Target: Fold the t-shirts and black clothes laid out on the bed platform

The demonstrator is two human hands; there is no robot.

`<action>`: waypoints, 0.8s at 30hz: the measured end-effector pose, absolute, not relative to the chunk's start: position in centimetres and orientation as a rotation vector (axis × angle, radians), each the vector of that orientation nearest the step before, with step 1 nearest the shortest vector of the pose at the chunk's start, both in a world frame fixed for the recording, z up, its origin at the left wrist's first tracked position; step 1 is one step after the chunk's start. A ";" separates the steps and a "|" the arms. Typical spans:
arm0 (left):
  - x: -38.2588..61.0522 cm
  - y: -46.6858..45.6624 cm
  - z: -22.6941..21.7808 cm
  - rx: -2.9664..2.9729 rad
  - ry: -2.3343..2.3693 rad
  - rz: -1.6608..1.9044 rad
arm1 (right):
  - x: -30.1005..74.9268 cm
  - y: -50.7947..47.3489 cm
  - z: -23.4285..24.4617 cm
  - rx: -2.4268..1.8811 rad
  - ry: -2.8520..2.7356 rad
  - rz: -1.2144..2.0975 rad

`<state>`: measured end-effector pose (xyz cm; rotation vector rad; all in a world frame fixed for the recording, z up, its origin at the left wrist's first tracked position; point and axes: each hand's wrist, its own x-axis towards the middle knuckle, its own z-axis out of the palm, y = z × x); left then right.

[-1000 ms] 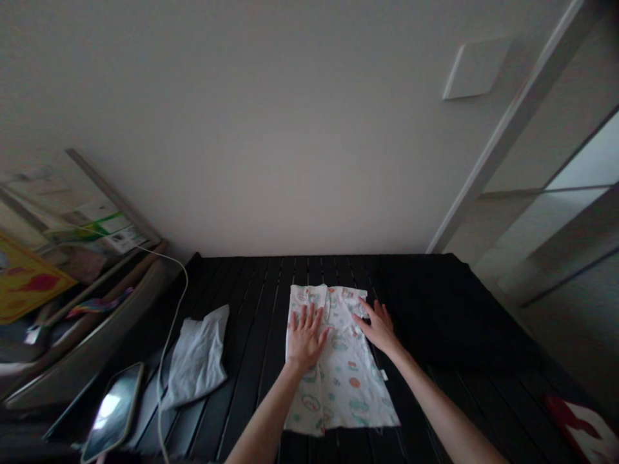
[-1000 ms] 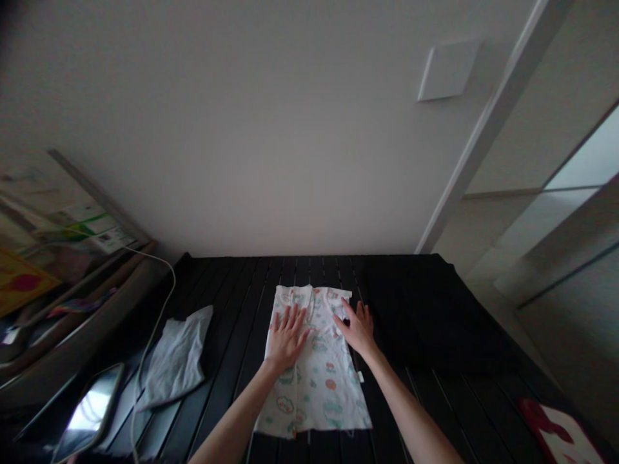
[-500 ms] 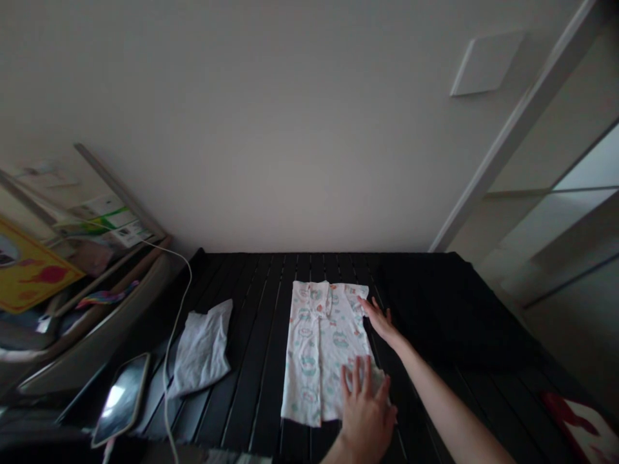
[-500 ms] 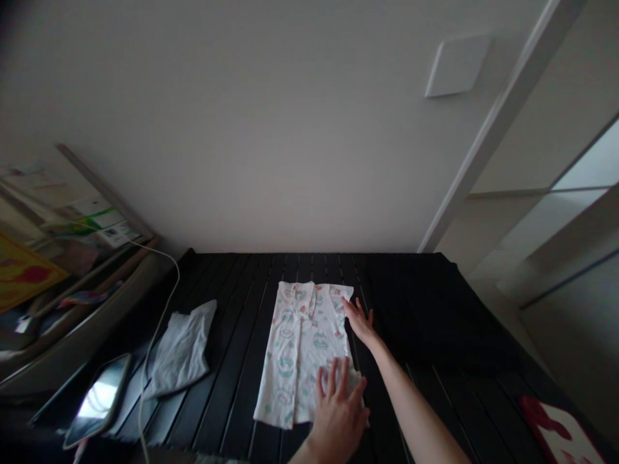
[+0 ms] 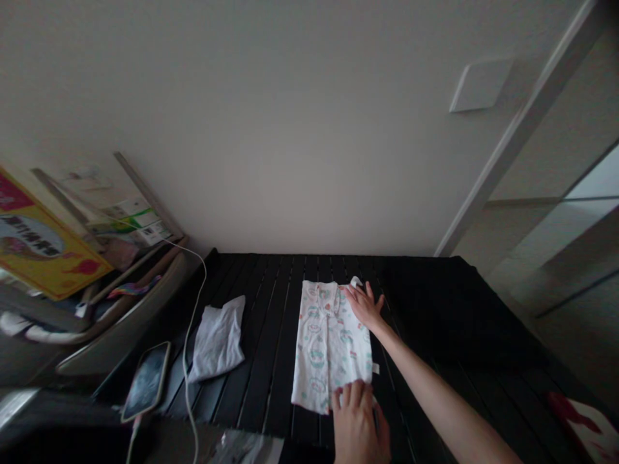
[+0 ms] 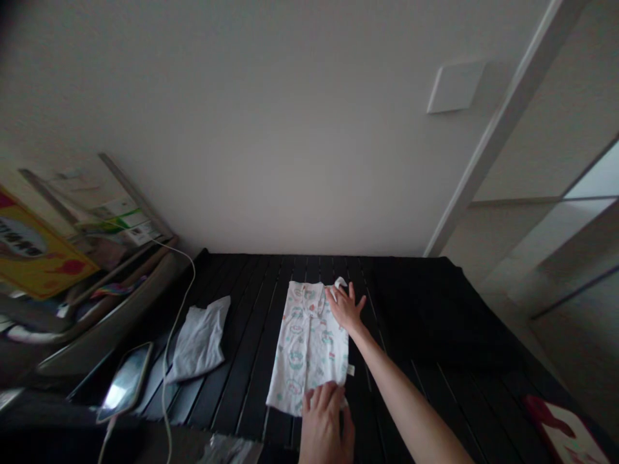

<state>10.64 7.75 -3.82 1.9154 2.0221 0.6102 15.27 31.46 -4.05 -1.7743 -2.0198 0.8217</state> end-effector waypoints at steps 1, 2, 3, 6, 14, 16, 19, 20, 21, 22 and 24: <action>9.7 7.5 -3.3 1.908 2.054 0.667 | 14.0 31.4 -3.4 -1.722 -2.052 0.820; 8.7 7.1 -3.0 1.894 2.106 0.690 | 12.7 31.2 -2.9 -1.666 -2.084 0.828; 7.7 6.7 -2.9 1.874 2.172 0.677 | 11.5 31.0 -2.4 -1.613 -2.113 0.844; 4.7 5.3 -3.7 1.866 2.359 0.533 | 9.0 30.0 -1.9 -1.502 -2.163 0.886; -1.8 3.5 -6.1 2.343 2.133 0.276 | 12.0 23.5 -6.5 -1.316 -2.381 0.424; -2.4 3.5 -6.3 2.420 2.053 0.186 | 13.0 21.7 -7.5 -1.209 -2.528 0.381; -2.4 3.5 -6.2 2.464 2.052 0.154 | 13.5 20.4 -7.7 -1.203 -2.603 0.361; -2.4 3.4 -6.1 2.471 2.067 0.160 | 13.4 20.3 -7.5 -1.229 -2.602 0.358; -2.4 3.3 -6.0 2.480 2.074 0.168 | 13.4 20.2 -7.1 -1.249 -2.599 0.363; -2.4 3.2 -5.8 2.491 2.067 0.172 | 13.5 20.1 -6.6 -1.249 -2.604 0.380; -2.7 2.8 -5.4 2.509 2.011 0.165 | 14.1 19.5 -5.5 -1.166 -2.651 0.470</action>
